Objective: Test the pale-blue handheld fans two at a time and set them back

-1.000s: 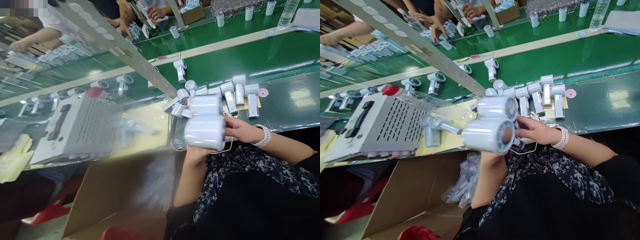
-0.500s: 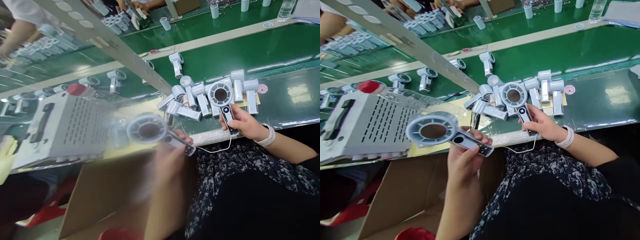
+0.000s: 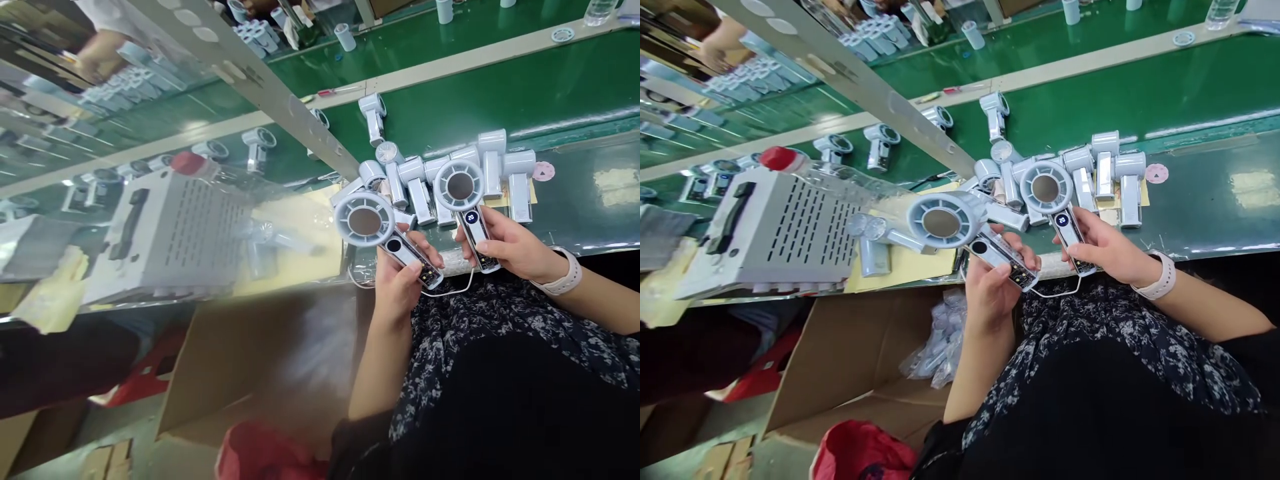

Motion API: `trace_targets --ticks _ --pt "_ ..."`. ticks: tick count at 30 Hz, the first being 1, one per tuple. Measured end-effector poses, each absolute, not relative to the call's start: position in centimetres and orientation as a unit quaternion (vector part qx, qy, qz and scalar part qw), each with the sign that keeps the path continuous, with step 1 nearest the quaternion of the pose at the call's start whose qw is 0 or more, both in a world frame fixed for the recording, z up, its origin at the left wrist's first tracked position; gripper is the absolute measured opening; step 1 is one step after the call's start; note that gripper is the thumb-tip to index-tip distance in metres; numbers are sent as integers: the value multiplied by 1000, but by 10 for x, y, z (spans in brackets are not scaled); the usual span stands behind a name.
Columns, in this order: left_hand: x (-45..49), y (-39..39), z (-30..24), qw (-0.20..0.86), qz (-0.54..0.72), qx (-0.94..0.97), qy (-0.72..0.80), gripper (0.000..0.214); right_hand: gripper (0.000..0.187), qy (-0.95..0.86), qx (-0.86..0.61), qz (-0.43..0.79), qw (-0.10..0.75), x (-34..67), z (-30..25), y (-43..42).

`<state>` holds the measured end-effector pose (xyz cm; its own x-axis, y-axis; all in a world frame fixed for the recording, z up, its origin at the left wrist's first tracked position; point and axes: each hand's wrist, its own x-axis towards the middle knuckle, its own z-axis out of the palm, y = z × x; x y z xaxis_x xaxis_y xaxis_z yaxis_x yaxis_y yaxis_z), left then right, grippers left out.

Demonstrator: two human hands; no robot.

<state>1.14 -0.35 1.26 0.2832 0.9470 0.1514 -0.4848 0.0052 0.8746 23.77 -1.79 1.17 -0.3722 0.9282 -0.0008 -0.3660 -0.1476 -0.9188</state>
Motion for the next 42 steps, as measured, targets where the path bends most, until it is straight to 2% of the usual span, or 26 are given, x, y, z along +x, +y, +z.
trace_targets --ticks 5,9,12,17,23,28,31,42 --pt "19 -5 6 677 526 453 246 52 66 -440 -296 706 470 235 7 -16" --pt "19 -5 7 687 525 442 240 56 61 -432 -295 711 469 236 9 -15" --pt "17 -5 8 687 531 436 237 49 57 -427 -290 714 473 236 10 -15" --pt "18 -8 7 693 523 439 230 48 58 -415 -293 719 475 236 8 -17" --pt "19 -3 -2 686 527 427 263 51 32 -410 -315 699 495 232 3 -18" --pt "10 0 -6 675 553 393 289 43 34 -424 -309 689 499 233 1 -19" --pt "7 -3 -3 668 547 423 275 44 33 -418 -297 712 479 235 4 -19" --pt "20 -4 -7 625 519 493 311 46 36 -336 -307 742 493 236 2 -16"
